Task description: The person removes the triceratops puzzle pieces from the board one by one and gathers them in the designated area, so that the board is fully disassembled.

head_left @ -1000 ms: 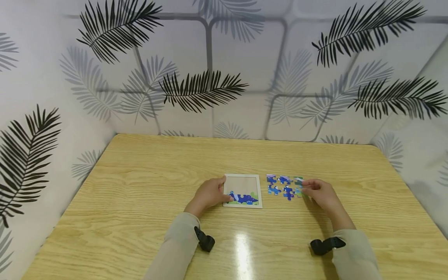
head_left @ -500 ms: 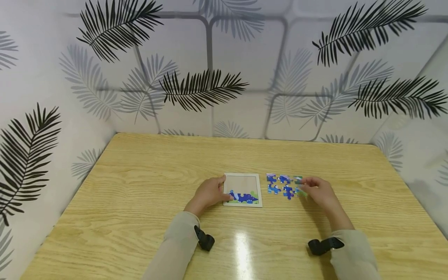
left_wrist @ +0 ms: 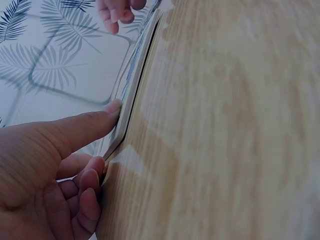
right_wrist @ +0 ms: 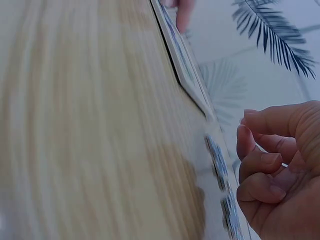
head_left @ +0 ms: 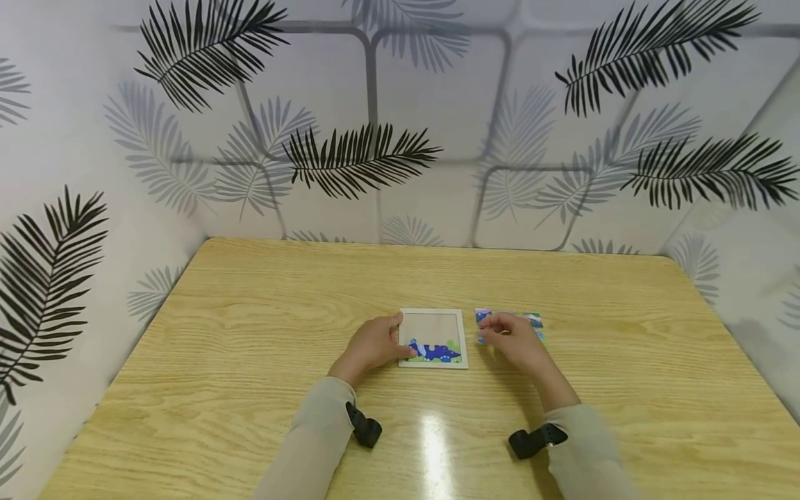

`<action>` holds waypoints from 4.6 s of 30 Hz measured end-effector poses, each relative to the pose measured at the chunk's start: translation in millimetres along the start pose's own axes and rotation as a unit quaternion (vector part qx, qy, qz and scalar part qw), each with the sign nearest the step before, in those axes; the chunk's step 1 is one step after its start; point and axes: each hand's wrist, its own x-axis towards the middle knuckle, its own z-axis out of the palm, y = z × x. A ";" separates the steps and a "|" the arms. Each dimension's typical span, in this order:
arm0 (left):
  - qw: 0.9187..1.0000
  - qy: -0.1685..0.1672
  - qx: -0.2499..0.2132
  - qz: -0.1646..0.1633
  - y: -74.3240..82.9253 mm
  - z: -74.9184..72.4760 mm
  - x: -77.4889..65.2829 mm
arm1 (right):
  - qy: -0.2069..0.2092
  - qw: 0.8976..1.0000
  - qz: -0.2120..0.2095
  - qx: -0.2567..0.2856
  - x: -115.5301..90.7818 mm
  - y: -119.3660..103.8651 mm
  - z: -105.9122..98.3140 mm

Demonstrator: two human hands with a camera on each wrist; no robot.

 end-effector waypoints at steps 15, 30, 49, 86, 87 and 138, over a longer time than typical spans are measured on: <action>1.000 0.005 0.012 0.001 0.0 -0.9 1.6 | -0.037 0.999 0.001 0.008 9.5 -32.2 56.3; 1.000 -0.008 0.002 0.024 -2.5 -3.0 1.4 | -0.106 0.993 -0.040 -0.014 9.4 -39.7 73.8; 0.997 -0.068 -0.012 0.032 -5.0 -6.9 2.5 | -0.087 0.991 -0.034 -0.099 6.1 -49.7 81.2; 0.998 -0.058 -0.003 0.025 -4.8 -5.7 5.2 | 0.014 0.993 0.064 0.094 8.8 -44.7 77.4; 0.998 -0.057 0.000 0.027 -5.0 -5.6 5.3 | 0.019 0.992 0.070 0.103 8.7 -43.9 73.9; 0.998 -0.060 -0.009 0.022 -1.2 -7.1 -0.7 | 0.001 0.995 0.019 -0.094 -13.7 -12.9 -0.8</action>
